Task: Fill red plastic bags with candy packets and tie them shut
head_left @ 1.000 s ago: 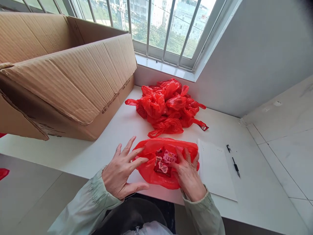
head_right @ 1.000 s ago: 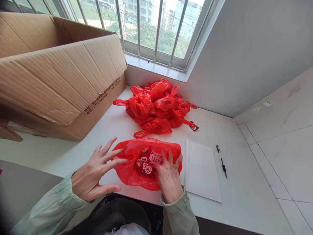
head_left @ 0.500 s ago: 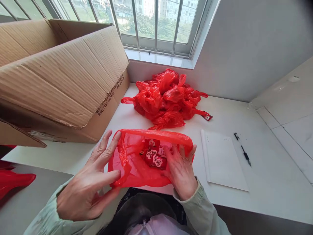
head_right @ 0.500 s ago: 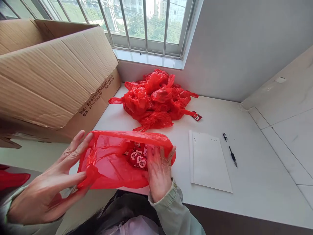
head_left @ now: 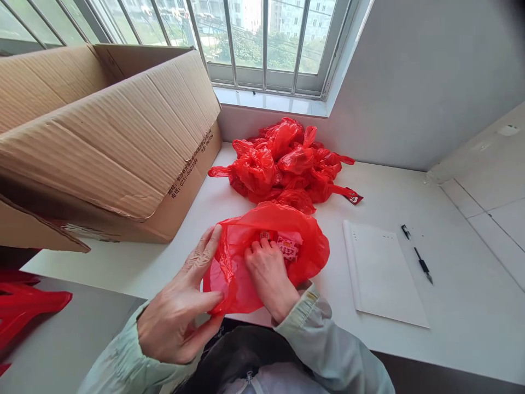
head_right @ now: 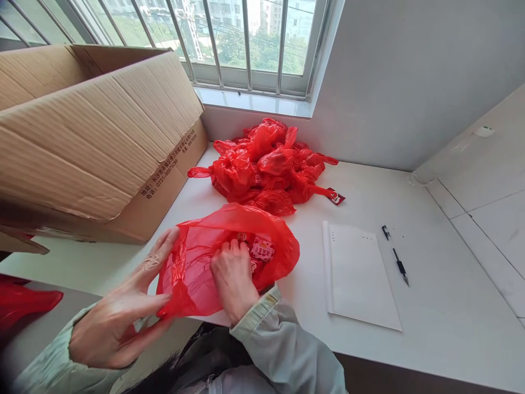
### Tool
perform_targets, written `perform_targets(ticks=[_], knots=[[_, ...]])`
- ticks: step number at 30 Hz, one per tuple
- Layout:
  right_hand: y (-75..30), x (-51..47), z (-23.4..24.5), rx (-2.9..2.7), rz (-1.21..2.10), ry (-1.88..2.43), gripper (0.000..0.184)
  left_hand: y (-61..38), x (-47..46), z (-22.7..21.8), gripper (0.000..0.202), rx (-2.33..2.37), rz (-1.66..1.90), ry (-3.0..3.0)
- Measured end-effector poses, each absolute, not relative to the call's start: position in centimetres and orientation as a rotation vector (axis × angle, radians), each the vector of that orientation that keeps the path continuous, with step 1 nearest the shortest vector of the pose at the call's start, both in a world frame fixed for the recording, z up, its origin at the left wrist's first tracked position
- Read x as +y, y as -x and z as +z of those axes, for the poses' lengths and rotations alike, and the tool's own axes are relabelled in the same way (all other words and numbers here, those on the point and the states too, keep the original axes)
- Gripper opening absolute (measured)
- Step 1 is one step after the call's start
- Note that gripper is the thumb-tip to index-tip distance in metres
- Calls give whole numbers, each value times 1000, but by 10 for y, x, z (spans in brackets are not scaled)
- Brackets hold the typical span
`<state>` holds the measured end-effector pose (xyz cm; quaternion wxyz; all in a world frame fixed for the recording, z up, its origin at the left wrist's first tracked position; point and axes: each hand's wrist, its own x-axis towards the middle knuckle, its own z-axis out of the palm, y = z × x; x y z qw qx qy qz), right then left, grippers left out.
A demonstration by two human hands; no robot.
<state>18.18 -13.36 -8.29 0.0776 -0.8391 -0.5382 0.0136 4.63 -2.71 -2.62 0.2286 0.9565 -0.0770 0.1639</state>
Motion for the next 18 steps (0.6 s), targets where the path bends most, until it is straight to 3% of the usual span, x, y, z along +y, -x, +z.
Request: perform_targets(ticks=[7,18], knots=[[-192,-104,-122,-1490,-3,2470,26,-49,-26,-38,16,-266,501,-2565],[-221,-168,-98,-1219,-107,2430,19,-46,-24,-45,16,-244,647,-2497]])
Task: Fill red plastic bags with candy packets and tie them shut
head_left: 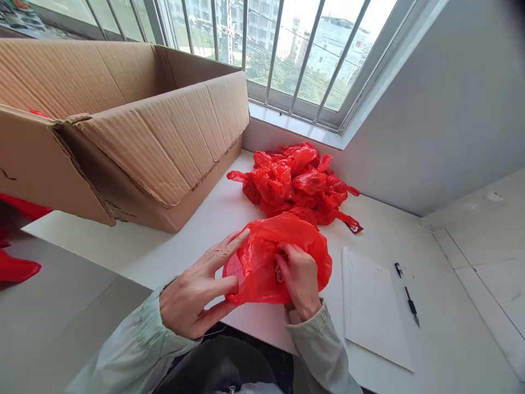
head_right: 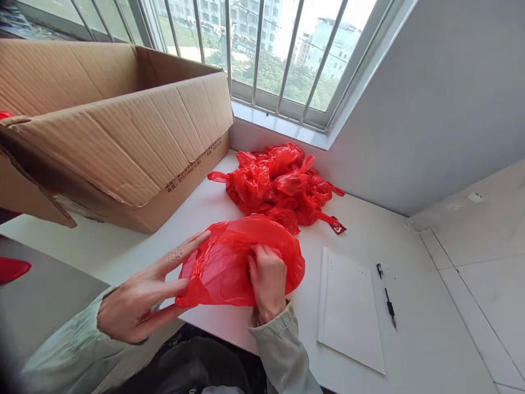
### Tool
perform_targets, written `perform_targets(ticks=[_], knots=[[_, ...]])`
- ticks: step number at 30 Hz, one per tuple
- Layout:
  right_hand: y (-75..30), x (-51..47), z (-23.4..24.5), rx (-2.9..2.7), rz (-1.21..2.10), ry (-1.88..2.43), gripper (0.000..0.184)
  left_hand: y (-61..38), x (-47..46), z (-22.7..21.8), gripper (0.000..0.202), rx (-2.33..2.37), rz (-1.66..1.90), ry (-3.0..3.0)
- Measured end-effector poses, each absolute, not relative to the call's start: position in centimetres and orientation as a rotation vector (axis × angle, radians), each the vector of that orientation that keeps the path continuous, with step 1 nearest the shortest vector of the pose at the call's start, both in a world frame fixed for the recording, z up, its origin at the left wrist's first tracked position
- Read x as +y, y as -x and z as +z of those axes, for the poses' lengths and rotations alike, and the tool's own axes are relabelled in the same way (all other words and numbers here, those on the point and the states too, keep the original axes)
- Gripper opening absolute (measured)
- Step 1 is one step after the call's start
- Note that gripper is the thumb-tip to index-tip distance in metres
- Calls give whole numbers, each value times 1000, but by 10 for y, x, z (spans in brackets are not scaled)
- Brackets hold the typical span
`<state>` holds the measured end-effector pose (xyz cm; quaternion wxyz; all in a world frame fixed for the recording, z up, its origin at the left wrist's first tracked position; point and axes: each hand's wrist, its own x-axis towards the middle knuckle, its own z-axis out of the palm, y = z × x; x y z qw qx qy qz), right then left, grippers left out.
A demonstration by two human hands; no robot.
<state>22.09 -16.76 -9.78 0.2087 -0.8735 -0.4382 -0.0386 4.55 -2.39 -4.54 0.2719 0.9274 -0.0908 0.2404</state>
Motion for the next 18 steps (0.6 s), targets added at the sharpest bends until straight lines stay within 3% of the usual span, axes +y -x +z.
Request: perform_targets(ticks=[10,18], knots=[[-218,-178,-107,-1521,-74,2414,21,-41,-29,-40,15,-261,781,-2467],[-226,-194,-101,-1267,-299,2622,26,-37,-33,-32,17,-159,814,-2424]])
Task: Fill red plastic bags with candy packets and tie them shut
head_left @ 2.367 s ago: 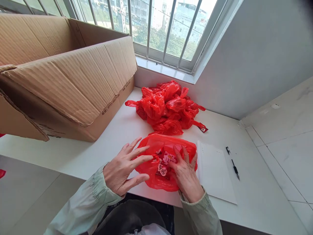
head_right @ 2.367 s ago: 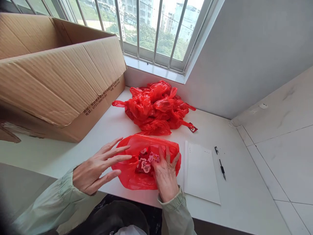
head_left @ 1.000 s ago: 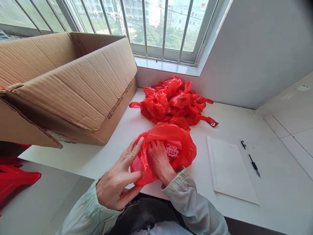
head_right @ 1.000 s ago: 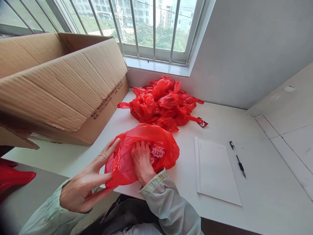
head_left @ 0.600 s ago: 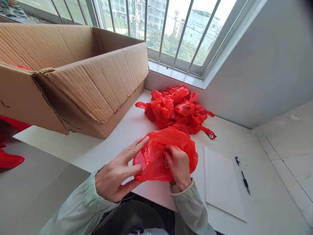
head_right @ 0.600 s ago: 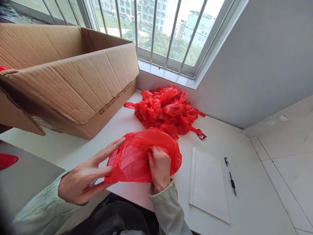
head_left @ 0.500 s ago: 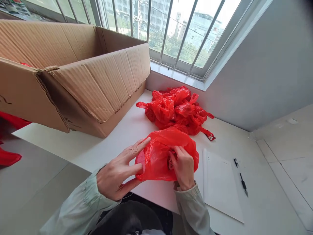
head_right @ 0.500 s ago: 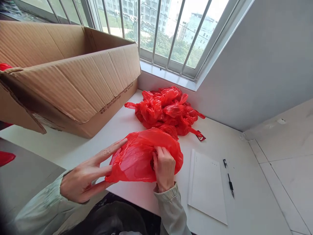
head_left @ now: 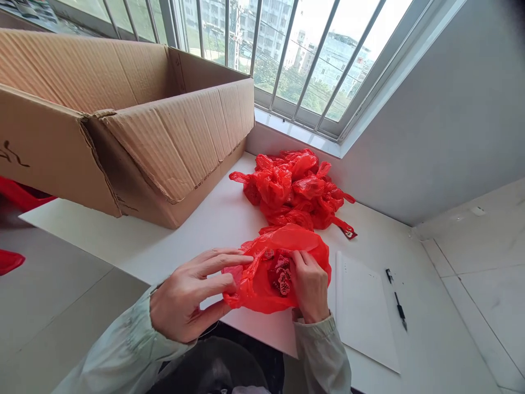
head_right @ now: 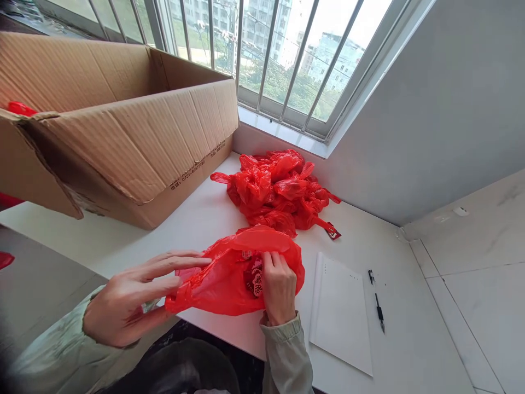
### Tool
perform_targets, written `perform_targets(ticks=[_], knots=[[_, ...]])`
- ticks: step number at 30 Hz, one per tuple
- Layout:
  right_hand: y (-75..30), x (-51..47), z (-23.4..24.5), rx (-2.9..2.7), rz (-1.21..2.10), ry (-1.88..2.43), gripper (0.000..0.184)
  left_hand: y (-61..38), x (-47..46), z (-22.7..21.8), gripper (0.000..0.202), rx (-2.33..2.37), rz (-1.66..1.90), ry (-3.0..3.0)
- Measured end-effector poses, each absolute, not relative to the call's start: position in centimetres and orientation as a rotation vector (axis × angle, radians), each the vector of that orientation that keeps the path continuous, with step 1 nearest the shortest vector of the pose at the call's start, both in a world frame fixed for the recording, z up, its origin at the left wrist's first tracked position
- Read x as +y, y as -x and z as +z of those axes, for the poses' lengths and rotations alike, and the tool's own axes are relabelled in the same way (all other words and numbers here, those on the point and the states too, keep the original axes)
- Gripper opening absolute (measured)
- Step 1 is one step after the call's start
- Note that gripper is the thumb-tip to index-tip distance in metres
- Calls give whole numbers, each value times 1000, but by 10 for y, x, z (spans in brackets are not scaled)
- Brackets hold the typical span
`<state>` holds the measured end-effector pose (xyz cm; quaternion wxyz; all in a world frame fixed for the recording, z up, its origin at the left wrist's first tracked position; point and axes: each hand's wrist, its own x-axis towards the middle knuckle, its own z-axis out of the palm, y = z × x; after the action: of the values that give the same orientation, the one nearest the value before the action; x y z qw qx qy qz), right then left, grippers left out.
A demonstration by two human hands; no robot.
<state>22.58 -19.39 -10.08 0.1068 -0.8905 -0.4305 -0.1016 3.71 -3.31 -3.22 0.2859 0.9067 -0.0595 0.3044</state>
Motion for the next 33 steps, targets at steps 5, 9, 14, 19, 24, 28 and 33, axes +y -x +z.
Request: perform_targets(ticks=[5,9,14,19,24,28,33], knots=[[-221,-202,-98,-1281,-266,2645,26,-43,-35,-36,17,-115,848,-2375],[-217,-228,-85,-1336,-240,2525,30,-42,-34,-38,13,-65,808,-2381],[-222,-253,-70,-1397,-494,2550,47,-47,-31,-38,14,-95,764,-2356],[-231,-241,-69,-1483,-556,2672,53,-54,-30,-36,14,-148,749,-2310],[-259,-226,-75,-1179,-454,2615,41,-57,-27,-27,13,-182,696,-2195],[-275,-232,-50,-1189,-375,2396,31,-65,-18,-15,9,-146,705,-2042],[-277,-254,3,-1017,-365,1903,6,-79,-17,5,4,-154,695,-1893]])
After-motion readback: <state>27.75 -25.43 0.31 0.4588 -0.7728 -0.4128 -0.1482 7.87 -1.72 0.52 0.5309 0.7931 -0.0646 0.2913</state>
